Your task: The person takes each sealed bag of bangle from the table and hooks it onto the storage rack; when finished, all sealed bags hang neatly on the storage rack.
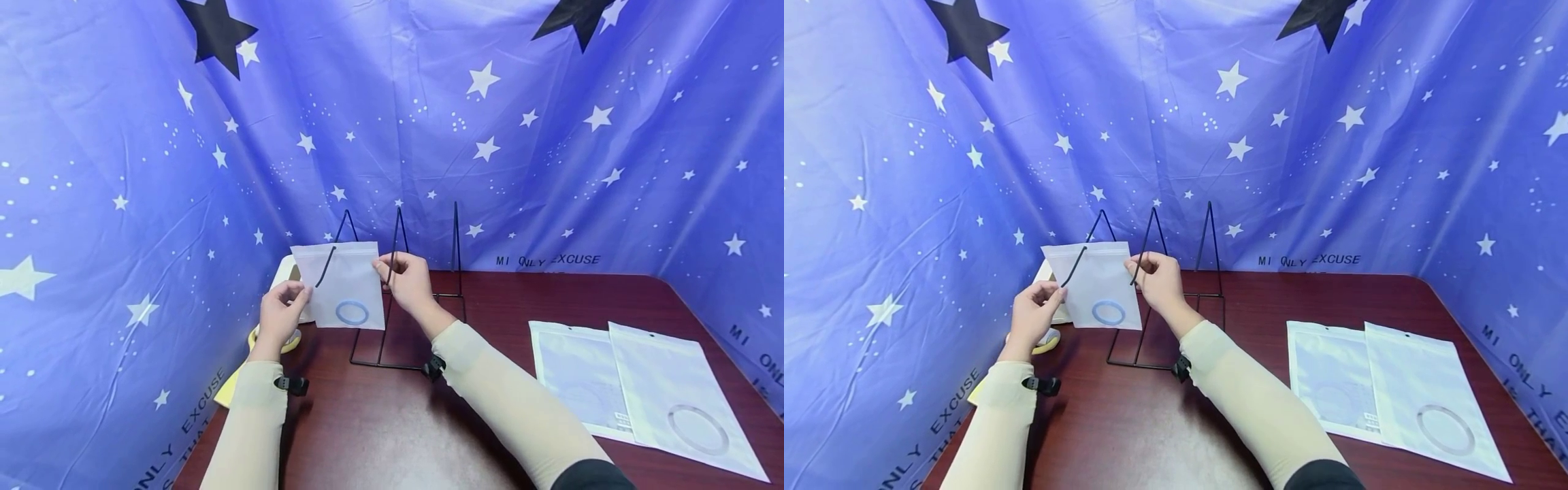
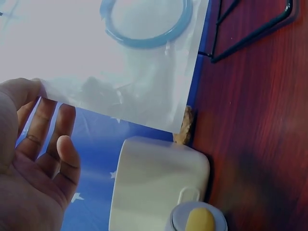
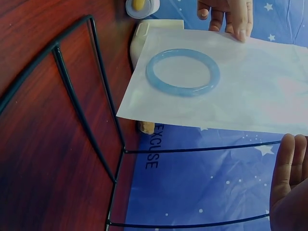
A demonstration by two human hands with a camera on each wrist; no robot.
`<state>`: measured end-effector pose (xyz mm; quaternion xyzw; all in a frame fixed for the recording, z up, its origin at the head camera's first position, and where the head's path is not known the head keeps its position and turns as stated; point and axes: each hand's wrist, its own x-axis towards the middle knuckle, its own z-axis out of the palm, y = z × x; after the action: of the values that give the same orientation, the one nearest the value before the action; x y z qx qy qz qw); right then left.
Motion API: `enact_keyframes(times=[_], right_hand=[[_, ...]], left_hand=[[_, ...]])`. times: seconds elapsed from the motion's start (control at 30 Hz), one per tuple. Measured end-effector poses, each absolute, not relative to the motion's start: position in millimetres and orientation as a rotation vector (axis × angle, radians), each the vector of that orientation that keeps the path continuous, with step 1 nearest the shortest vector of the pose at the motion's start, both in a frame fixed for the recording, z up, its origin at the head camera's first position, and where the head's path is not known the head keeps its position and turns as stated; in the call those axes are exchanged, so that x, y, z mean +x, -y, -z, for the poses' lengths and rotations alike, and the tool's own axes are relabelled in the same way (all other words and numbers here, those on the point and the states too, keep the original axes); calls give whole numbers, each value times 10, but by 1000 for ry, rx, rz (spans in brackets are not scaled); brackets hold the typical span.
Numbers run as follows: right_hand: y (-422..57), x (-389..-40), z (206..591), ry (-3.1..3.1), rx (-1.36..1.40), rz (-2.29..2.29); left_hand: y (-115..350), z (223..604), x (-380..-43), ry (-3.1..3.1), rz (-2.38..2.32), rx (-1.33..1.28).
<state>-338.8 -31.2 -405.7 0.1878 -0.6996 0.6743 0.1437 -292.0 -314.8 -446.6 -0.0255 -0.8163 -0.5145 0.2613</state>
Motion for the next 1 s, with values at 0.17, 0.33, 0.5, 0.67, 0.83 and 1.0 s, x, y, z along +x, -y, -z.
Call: enact_keyframes(times=[0.17, 0.33, 0.5, 0.67, 0.83, 1.0], right_hand=[[315, -3446, 4021, 2052, 506, -1861], [332, -3488, 3979, 2077, 490, -1877], [350, -3540, 3965, 2048, 478, -1939], [367, -3612, 3944, 2014, 461, -1973], [368, -3705, 3932, 1998, 434, -1973], [364, -3778, 3940, 1981, 412, -1991]], left_hand=[[3123, 4451, -3003, 2206, 1381, -68], [3119, 4434, -3078, 2191, 1363, -43], [3116, 4417, -3145, 2194, 1324, -19], [3101, 4373, -3217, 2200, 1299, -23], [3067, 4311, -3297, 2222, 1266, -7], [3056, 4288, -3411, 2226, 1288, 1]])
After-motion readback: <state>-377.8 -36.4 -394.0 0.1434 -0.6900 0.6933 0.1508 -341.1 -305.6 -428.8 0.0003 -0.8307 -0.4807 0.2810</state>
